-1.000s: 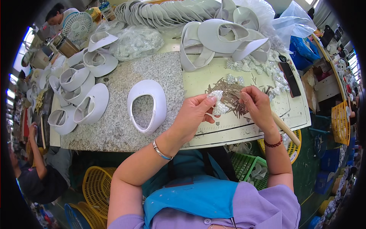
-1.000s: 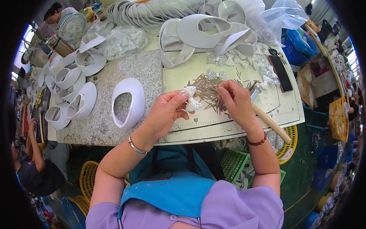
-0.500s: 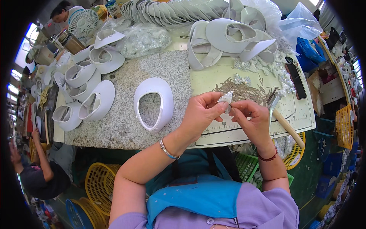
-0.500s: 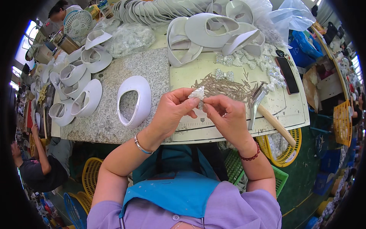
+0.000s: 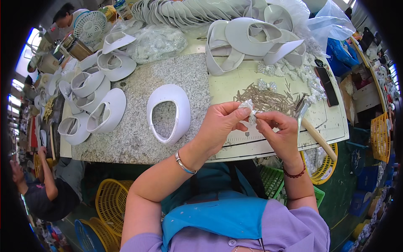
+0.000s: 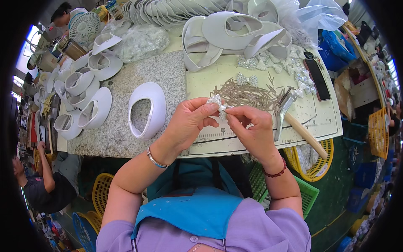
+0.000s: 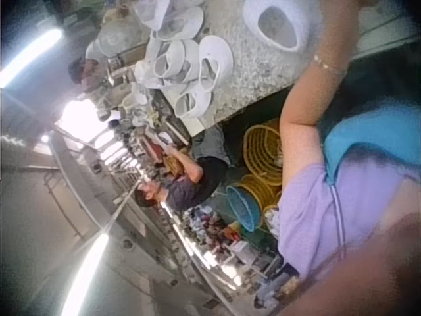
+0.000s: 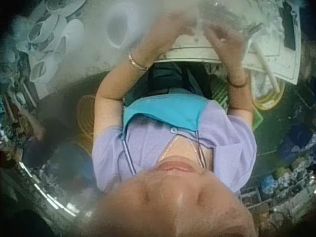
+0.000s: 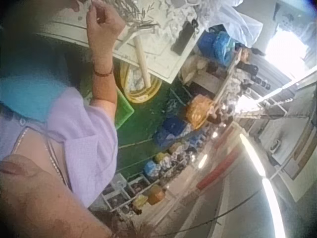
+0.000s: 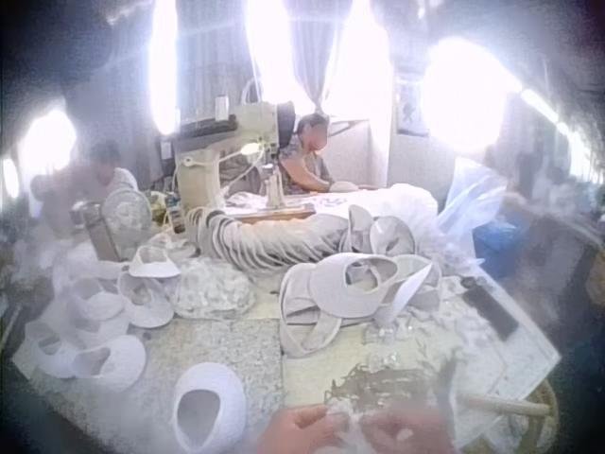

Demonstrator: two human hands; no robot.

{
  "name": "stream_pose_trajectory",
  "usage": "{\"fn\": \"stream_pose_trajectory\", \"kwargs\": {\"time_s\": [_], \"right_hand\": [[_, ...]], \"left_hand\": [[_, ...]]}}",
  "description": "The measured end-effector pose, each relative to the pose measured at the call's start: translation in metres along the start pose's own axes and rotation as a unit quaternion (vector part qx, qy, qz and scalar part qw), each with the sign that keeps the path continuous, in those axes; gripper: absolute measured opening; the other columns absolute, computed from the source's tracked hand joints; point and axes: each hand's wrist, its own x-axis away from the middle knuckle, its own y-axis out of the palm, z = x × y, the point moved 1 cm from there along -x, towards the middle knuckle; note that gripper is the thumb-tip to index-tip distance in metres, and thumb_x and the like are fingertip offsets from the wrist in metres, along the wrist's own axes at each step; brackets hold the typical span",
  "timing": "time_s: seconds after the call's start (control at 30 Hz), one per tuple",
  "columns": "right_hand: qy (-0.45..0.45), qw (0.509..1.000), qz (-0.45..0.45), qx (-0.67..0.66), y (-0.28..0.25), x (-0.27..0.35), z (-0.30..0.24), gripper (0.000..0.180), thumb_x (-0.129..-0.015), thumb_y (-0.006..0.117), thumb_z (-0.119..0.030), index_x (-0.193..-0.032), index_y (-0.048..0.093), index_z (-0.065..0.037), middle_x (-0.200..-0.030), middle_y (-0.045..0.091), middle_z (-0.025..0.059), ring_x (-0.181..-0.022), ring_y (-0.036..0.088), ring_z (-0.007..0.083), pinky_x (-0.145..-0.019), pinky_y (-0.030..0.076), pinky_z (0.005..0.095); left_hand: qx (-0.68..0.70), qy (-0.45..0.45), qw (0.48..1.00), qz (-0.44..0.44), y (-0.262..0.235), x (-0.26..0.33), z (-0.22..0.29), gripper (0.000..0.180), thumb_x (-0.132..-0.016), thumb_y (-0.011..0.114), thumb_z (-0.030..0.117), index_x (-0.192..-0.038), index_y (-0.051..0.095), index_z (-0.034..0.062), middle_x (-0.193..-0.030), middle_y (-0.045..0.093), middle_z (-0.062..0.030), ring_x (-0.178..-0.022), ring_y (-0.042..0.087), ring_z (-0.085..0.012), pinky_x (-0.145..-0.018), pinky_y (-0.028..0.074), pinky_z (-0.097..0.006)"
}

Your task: The person assembles shoe uppers by attaching decorative bows onto the shoe components by hand and securing the parts using a hammer.

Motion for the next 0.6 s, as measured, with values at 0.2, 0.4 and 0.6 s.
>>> {"fn": "stream_pose_trajectory", "kwargs": {"time_s": [0.2,0.4,0.6], "right_hand": [[0.018,1.0,-0.019,-0.006,-0.0038,-0.0035,0.0001,0.012,-0.08,0.068,-0.001,-0.092,0.069,0.0,-0.071,0.067,0.0025,-0.061,0.058,0.0046,-0.054,0.044,0.0197],[0.001,0.999,-0.035,0.0,-0.0059,-0.0067,0.0019,0.012,-0.08,0.067,0.0,-0.093,0.069,-0.001,-0.07,0.065,0.0006,-0.06,0.056,0.004,-0.053,0.043,0.0198],[-0.006,0.999,-0.045,0.024,-0.0087,-0.0087,-0.0008,0.011,-0.081,0.066,0.0,-0.091,0.068,-0.001,-0.07,0.065,0.0007,-0.061,0.056,0.0035,-0.053,0.043,0.0201]], "left_hand": [[0.033,-0.011,0.999,-0.018,-0.0022,-0.0013,-0.001,0.02,-0.091,0.062,0.012,-0.106,0.066,-0.0009,-0.101,0.067,-0.0073,-0.088,0.062,-0.0135,-0.071,0.055,-0.028],[0.048,-0.031,0.998,-0.005,-0.0041,-0.0018,-0.0005,0.021,-0.092,0.061,0.012,-0.107,0.066,-0.0011,-0.104,0.067,-0.0081,-0.089,0.062,-0.0137,-0.072,0.055,-0.028],[0.018,-0.024,1.0,0.004,0.0038,0.0014,0.0019,0.021,-0.092,0.061,0.013,-0.107,0.066,-0.0007,-0.103,0.067,-0.0071,-0.086,0.061,-0.0118,-0.07,0.053,-0.026]]}}
